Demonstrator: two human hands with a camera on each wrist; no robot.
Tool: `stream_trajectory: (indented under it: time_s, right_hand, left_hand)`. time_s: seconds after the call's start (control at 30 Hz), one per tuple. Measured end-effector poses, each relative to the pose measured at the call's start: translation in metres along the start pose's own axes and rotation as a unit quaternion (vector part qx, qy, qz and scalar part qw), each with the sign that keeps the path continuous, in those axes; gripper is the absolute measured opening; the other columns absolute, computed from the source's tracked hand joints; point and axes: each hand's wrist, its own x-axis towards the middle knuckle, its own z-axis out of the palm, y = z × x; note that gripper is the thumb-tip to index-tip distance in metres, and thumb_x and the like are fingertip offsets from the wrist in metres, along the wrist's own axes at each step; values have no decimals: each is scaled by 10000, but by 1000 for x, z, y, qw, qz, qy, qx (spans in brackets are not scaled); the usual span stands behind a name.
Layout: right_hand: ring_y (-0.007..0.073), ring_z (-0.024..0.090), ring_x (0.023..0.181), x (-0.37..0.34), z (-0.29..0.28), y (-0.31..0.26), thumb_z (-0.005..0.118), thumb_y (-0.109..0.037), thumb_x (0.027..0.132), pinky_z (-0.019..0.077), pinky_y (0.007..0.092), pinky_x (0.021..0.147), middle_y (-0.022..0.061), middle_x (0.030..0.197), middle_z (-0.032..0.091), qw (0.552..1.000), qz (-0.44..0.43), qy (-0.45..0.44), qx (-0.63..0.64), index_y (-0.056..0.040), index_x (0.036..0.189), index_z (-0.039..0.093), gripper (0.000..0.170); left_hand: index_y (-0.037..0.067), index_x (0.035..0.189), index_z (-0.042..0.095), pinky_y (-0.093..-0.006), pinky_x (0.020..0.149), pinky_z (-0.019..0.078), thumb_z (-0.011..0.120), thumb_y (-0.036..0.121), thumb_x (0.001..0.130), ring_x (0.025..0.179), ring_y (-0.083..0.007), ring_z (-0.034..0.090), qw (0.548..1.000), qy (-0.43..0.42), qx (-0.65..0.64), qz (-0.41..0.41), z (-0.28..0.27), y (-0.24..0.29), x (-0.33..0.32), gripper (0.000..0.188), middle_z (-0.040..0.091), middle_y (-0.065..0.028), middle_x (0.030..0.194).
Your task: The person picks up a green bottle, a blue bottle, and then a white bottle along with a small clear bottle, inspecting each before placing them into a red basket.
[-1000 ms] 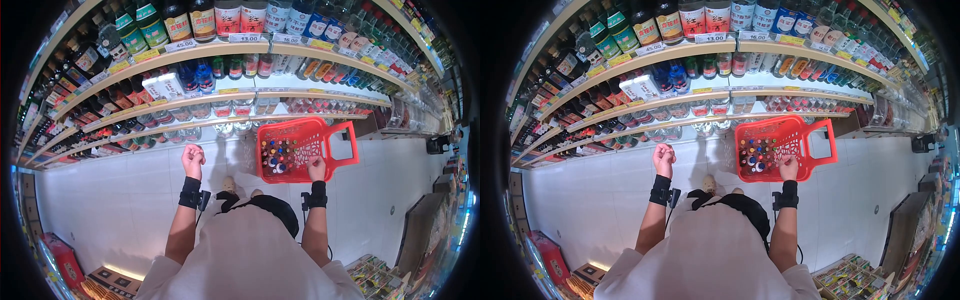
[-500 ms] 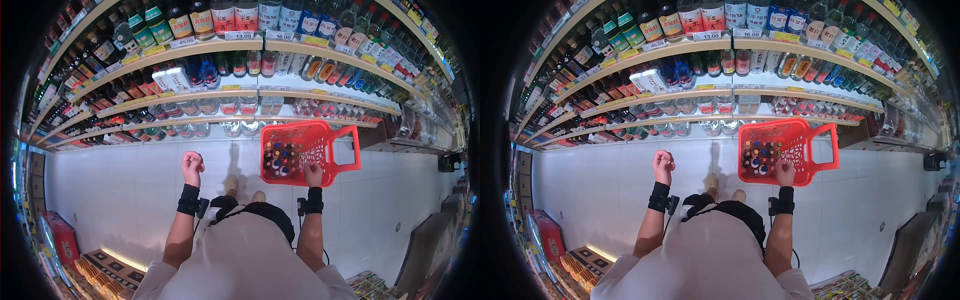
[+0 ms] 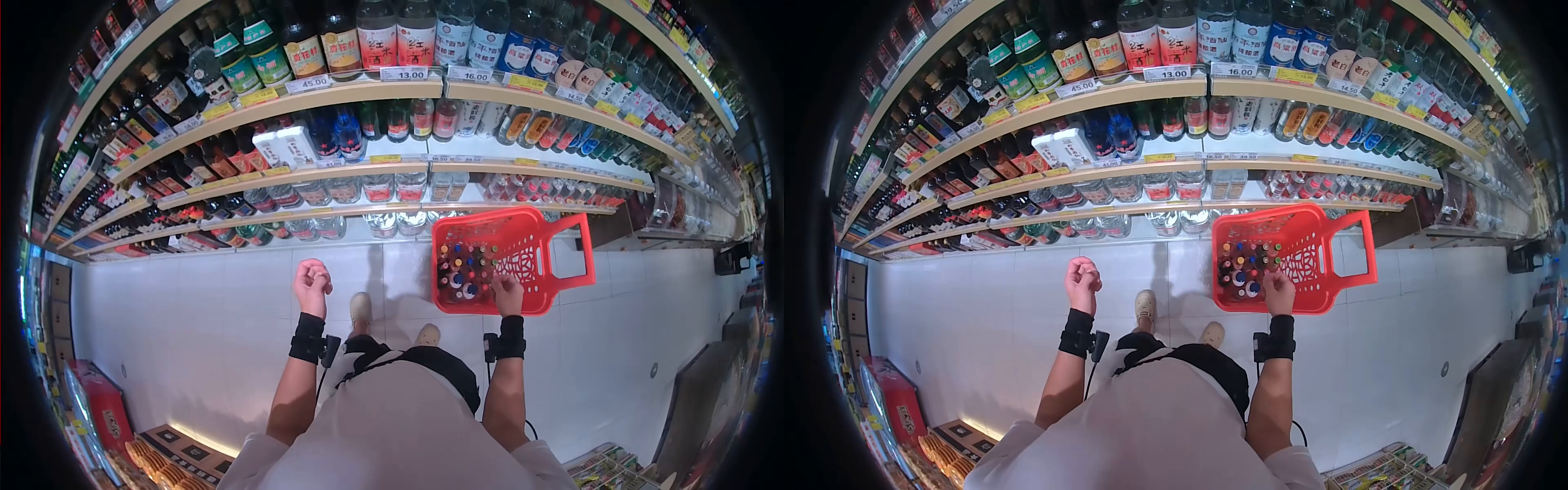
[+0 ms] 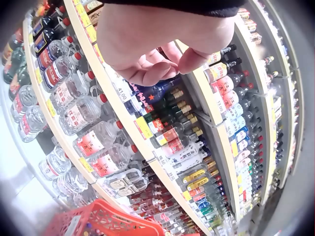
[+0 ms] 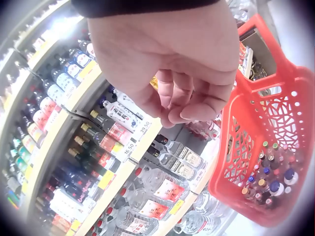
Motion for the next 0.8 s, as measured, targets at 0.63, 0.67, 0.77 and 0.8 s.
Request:
stream_trajectory:
  time_s: [0.63, 0.67, 0.77, 0.8]
  right_hand:
    - [80, 580, 764, 18, 190, -109, 565, -40, 869, 454, 221, 689, 21, 810, 645, 998, -46, -2, -52, 14, 922, 639, 105]
    - [79, 578, 763, 22, 198, -118, 568, -41, 867, 452, 220, 687, 19, 808, 644, 998, -50, -10, -46, 11, 923, 640, 104]
    - [76, 573, 750, 39, 219, -136, 600, -80, 874, 454, 225, 669, 14, 800, 636, 993, -75, -26, -91, 2, 930, 641, 108]
    - [75, 572, 741, 45, 226, -146, 605, -92, 878, 457, 228, 656, 14, 797, 634, 990, -84, -31, -111, 1, 931, 640, 112]
  left_hand:
    - [60, 882, 570, -216, 471, 334, 574, 184, 922, 544, -85, 437, 993, -95, -65, -34, -92, 46, 179, 130, 529, -20, 718]
    - [59, 880, 570, -218, 471, 331, 573, 191, 922, 544, -86, 435, 993, -91, -68, -33, -94, 48, 186, 139, 528, -20, 719]
    - [57, 839, 558, -225, 467, 316, 565, 209, 922, 542, -86, 428, 993, -85, -79, -34, -104, 49, 199, 173, 523, -26, 715]
    - [57, 823, 551, -225, 466, 313, 559, 204, 922, 542, -90, 429, 993, -73, -90, -32, -105, 49, 200, 178, 522, -30, 713]
